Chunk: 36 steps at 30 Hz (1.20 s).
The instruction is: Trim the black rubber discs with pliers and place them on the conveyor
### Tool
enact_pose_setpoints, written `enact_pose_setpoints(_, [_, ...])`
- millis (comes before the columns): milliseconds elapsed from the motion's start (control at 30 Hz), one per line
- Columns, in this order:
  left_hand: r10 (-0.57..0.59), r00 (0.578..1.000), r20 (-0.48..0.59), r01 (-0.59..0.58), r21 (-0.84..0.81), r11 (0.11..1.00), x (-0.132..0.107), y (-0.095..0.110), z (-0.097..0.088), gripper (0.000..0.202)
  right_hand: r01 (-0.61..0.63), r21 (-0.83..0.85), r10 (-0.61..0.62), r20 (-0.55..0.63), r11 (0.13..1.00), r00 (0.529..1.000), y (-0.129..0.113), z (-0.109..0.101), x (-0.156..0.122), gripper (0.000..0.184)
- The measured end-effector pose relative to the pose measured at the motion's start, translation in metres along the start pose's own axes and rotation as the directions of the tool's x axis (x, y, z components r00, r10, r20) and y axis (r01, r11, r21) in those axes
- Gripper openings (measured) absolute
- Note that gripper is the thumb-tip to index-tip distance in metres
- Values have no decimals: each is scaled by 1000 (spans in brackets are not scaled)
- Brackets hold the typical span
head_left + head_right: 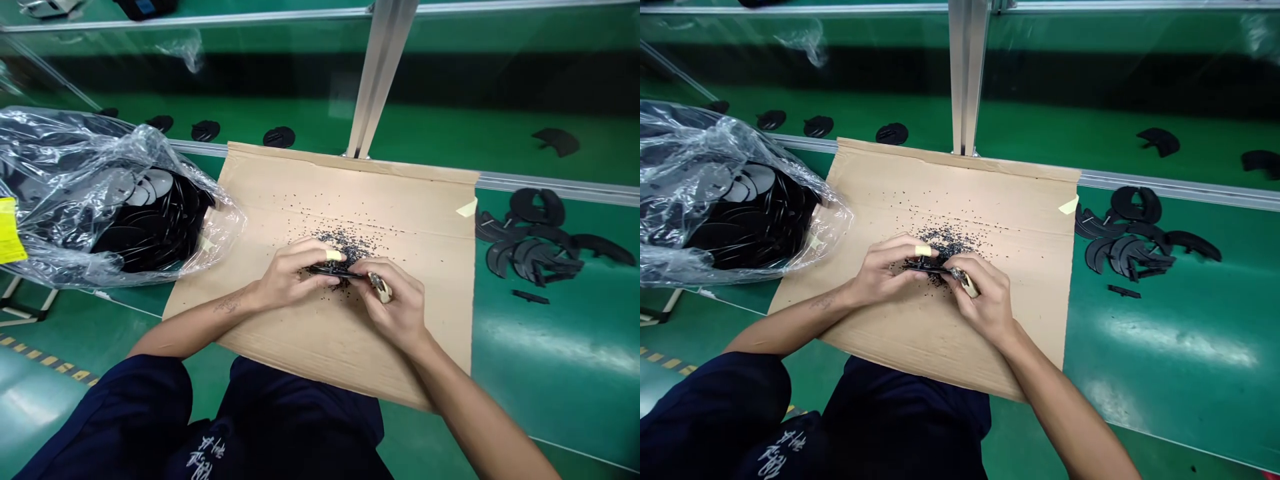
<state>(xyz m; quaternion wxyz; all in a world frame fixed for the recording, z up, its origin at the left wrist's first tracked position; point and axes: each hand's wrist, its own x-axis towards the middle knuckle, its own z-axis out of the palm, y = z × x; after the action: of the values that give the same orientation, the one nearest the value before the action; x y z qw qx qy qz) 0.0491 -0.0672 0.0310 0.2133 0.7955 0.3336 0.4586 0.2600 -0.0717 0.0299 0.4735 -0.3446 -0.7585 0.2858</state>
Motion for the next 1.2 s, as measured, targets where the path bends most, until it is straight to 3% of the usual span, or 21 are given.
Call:
enact_pose_setpoints(167, [52,998,-35,-52,-2,999,0,1,0,24,50,1,-50,19,999,999,-1,1,-1,21])
enact_pose_setpoints(533, [137,990,-36,-138,-2,990,-2,0,-3,21,27,51,-30,63,998,998,-5,-2,1,18])
enact_pose_setpoints(700, [114,993,-41,-114,6,993,-1,2,-5,16,-29,76,23,82,997,996,-8,0,2,13])
enact_pose_setpoints(867, [41,999,10,-40,-44,998,0,4,-5,25,-140,143,130,78,980,988,-12,1,1,7])
enact_pose_setpoints(967, [-56,994,93,67,-122,990,-2,4,-4,28,-219,150,208,88,964,974,-11,0,3,4])
enact_pose_setpoints(1033, [-152,985,82,162,-141,977,-3,4,-4,26,-248,112,235,120,962,965,-8,-2,4,5])
enact_pose_setpoints(1133, [-253,967,6,251,-136,958,-4,3,-7,24,-173,-36,176,131,984,976,1,-5,5,8])
enact_pose_setpoints(1200, [-244,970,-3,241,-129,962,-4,2,-8,21,-54,-172,78,138,984,987,9,-6,3,18])
